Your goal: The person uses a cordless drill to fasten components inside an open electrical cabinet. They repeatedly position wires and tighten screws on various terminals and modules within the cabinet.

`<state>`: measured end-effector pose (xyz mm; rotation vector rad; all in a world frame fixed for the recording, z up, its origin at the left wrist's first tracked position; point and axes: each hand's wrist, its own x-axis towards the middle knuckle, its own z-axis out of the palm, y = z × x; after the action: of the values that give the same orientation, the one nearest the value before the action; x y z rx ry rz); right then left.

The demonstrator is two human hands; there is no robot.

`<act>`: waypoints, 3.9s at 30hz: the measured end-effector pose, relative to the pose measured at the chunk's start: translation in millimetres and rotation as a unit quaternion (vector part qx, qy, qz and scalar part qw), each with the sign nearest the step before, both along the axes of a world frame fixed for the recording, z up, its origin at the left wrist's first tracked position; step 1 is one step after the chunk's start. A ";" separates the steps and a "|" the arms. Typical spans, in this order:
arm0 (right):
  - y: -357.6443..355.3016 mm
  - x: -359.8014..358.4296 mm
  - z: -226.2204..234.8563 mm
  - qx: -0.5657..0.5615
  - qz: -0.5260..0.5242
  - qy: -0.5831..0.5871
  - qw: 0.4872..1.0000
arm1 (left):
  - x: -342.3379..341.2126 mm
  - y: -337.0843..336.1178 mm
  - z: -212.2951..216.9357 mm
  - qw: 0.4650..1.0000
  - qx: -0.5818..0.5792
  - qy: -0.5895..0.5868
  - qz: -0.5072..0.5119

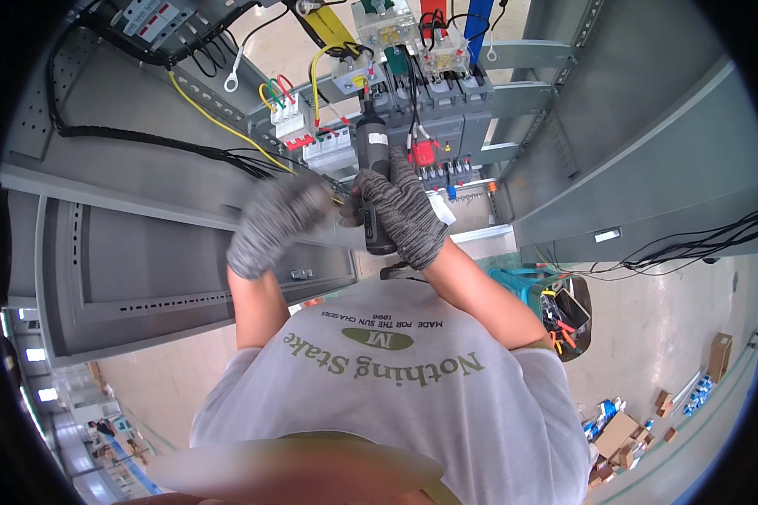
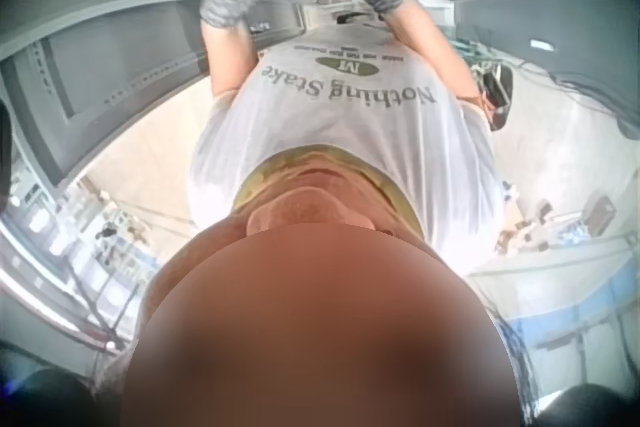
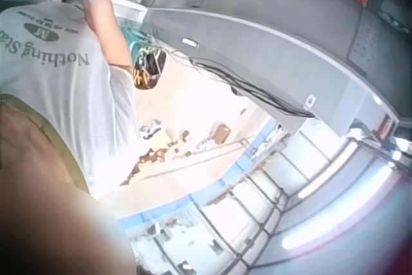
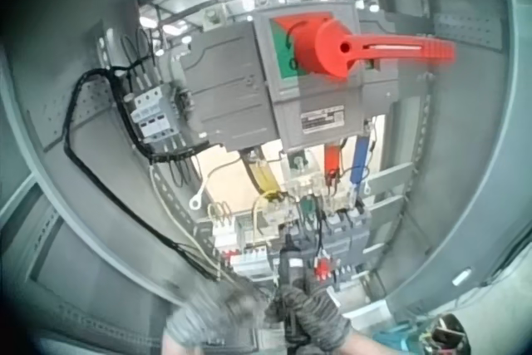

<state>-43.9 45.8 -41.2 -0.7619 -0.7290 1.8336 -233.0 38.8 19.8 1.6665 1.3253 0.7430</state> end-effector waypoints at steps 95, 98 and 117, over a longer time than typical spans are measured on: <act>-510.4 114.4 -392.4 -0.401 -0.220 -0.145 0.877 | -57.1 -384.7 -566.5 0.887 -0.294 0.297 -0.196; -503.0 67.4 -443.8 -0.432 -0.315 -0.086 0.841 | -75.1 -320.0 -610.8 0.807 -0.239 0.403 -0.361; -468.4 -87.2 -682.5 -0.512 -0.231 -0.089 0.822 | -180.5 -66.5 -966.7 0.818 -0.251 0.514 0.065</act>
<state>-131.1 -422.6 -723.7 -1.6423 0.4284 1.6100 -413.6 -27.8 -946.9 1.5347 2.1309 -0.5644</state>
